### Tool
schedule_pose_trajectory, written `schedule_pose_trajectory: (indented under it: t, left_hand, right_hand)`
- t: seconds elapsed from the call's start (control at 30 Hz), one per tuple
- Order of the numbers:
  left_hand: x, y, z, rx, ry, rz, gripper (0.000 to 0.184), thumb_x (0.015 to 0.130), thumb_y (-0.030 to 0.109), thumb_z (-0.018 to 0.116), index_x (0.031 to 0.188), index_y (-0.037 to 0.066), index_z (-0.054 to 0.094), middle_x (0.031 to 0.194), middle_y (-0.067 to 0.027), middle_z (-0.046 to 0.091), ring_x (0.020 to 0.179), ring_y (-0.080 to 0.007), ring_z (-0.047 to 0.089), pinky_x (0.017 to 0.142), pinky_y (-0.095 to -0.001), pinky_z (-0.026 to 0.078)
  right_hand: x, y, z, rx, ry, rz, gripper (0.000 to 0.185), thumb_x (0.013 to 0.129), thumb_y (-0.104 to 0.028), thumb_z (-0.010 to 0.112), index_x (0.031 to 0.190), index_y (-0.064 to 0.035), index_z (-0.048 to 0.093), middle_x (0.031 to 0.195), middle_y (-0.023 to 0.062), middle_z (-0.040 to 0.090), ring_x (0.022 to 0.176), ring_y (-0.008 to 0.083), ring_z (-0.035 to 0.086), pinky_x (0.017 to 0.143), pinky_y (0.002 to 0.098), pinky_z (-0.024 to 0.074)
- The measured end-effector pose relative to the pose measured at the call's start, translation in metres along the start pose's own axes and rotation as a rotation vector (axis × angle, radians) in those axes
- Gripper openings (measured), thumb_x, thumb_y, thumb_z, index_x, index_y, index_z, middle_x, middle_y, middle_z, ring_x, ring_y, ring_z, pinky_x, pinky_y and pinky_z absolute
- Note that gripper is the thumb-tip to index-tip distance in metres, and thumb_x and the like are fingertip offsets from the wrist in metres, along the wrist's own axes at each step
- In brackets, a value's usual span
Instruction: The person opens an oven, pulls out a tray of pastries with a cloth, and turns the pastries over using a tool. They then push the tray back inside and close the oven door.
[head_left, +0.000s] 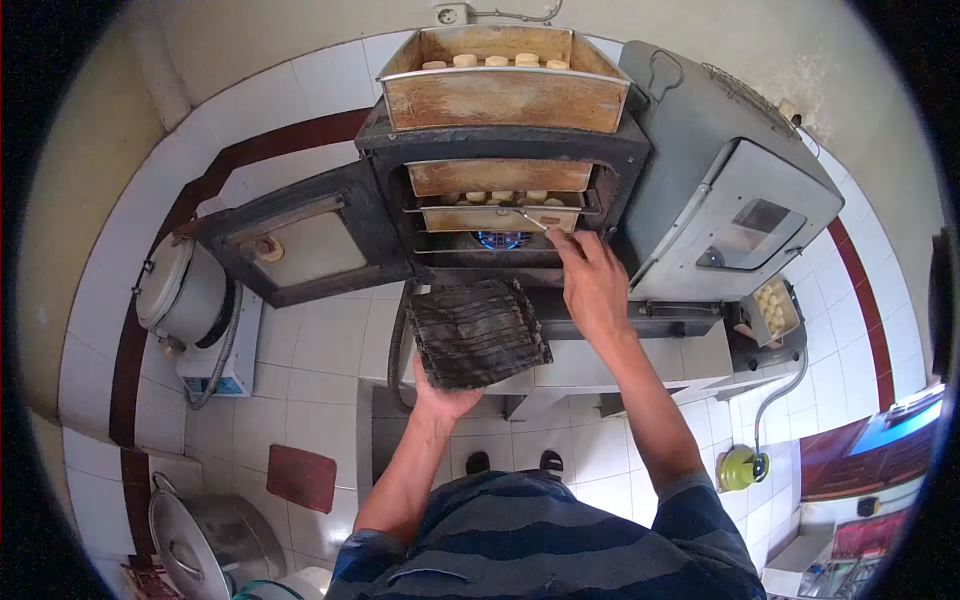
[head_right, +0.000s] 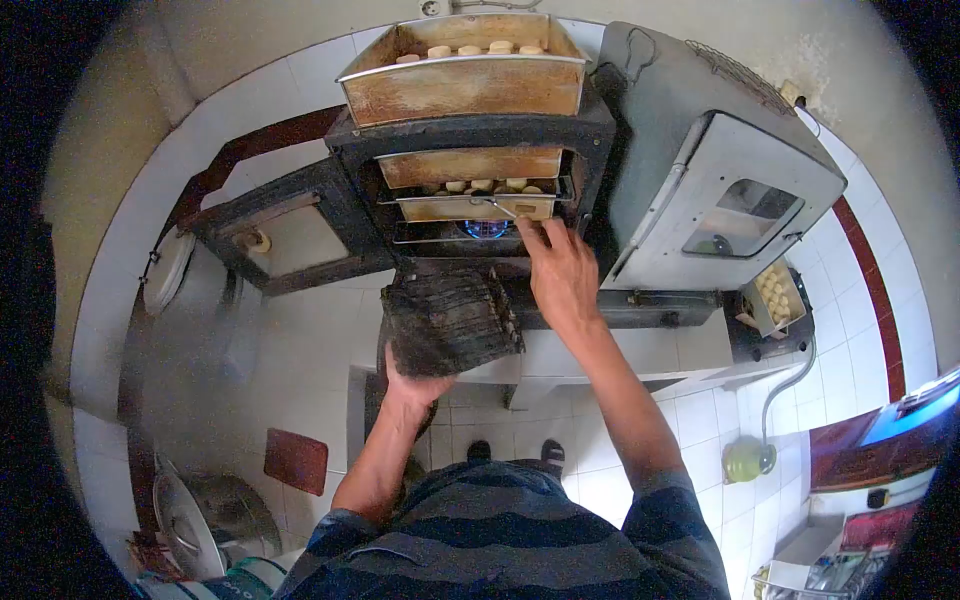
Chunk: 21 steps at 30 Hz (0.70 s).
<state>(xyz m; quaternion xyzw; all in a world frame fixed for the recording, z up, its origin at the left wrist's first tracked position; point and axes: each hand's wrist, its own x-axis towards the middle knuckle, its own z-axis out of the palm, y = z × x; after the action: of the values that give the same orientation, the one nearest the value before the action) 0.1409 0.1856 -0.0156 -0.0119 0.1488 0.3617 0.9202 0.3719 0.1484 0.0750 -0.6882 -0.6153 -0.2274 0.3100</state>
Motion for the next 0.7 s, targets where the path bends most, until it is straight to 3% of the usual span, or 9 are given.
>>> schedule_pose_trajectory:
  t: [0.2,0.27,0.57,0.7]
  left_hand:
    - [0.000,0.004,0.018,0.001,0.006,-0.006,0.048,0.099,0.039,0.045,0.133,0.007,0.057,0.137,-0.0137,0.057,0.124,-0.0331,0.054,0.109,-0.0476,0.042]
    - [0.001,0.003,0.020,-0.028,0.015,0.015,0.049,0.099,0.040,0.044,0.134,0.008,0.057,0.138,-0.0132,0.056,0.124,-0.0332,0.054,0.110,-0.0476,0.042]
    - [0.009,0.003,0.023,-0.031,-0.088,0.019,0.052,0.099,0.044,0.043,0.135,0.008,0.055,0.139,-0.0127,0.056,0.126,-0.0329,0.054,0.110,-0.0485,0.042]
    - [0.010,0.002,0.028,-0.032,-0.138,0.022,0.052,0.099,0.044,0.043,0.136,0.009,0.054,0.139,-0.0132,0.056,0.126,-0.0333,0.054,0.110,-0.0491,0.042]
  right_hand:
    - [0.021,-0.006,-0.008,-0.114,-0.091,-0.054,0.037,0.083,-0.003,0.064,0.120,-0.0075,0.067,0.095,0.0121,0.057,0.085,0.0323,0.064,0.073,0.0428,0.0543]
    - [0.027,-0.006,-0.011,-0.128,-0.081,-0.129,0.034,0.080,-0.006,0.066,0.113,-0.0044,0.070,0.093,0.0141,0.060,0.077,0.0322,0.066,0.064,0.0423,0.0576]
    - [0.043,-0.016,-0.042,-0.138,-0.193,-0.181,0.016,0.080,-0.008,0.066,0.094,-0.0057,0.072,0.089,0.0156,0.063,0.075,0.0329,0.069,0.063,0.0418,0.0580]
    - [0.036,-0.021,-0.056,-0.113,-0.202,-0.222,0.015,0.081,-0.008,0.066,0.094,-0.0068,0.073,0.087,0.0146,0.063,0.075,0.0323,0.069,0.063,0.0415,0.0577]
